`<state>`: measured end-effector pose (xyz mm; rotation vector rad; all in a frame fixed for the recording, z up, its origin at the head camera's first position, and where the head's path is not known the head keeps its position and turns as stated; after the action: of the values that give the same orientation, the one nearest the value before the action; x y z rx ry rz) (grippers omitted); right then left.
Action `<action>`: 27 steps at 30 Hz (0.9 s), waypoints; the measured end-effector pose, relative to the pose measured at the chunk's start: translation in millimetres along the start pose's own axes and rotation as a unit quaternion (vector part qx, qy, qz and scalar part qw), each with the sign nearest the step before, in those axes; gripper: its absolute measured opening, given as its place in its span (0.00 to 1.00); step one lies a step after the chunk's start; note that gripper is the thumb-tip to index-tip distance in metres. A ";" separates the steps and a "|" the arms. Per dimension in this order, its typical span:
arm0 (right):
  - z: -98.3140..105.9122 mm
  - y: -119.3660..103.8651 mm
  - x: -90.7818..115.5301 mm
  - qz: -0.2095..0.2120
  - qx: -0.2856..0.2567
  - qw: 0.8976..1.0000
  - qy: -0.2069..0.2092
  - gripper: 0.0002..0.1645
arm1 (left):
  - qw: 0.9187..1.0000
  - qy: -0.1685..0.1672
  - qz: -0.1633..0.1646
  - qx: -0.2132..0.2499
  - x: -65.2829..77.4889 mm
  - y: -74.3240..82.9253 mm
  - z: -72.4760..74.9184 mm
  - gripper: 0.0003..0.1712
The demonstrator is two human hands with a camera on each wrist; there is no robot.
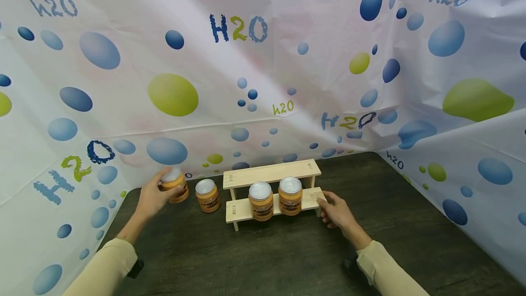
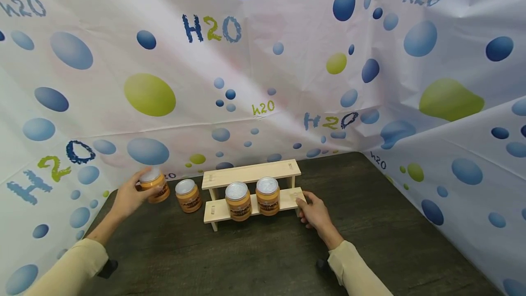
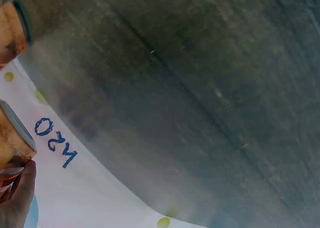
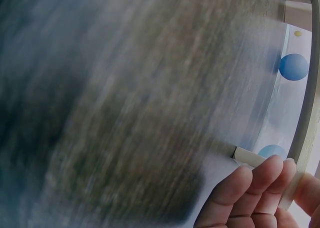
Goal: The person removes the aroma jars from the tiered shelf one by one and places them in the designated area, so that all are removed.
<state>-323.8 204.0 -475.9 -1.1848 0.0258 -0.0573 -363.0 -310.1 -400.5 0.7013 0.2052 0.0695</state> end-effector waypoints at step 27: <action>0.0 -1.4 0.4 0.002 -0.011 1.000 0.000 0.29 | 0.998 -0.032 0.033 -0.036 -0.1 -13.6 -21.8 0.47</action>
<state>-323.5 203.5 -474.5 -1.2072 0.0280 -0.0540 -367.8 -306.7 -425.6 0.6374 0.1174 0.1163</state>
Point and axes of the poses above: each hand's wrist, its own x-axis away from the middle knuckle, its own z-axis out of the back of the hand, y = z × x, the point moved 3 cm from there along -x, towards the middle knuckle, and after that the axes turned 9 degrees about z, right-handed, at the moved point
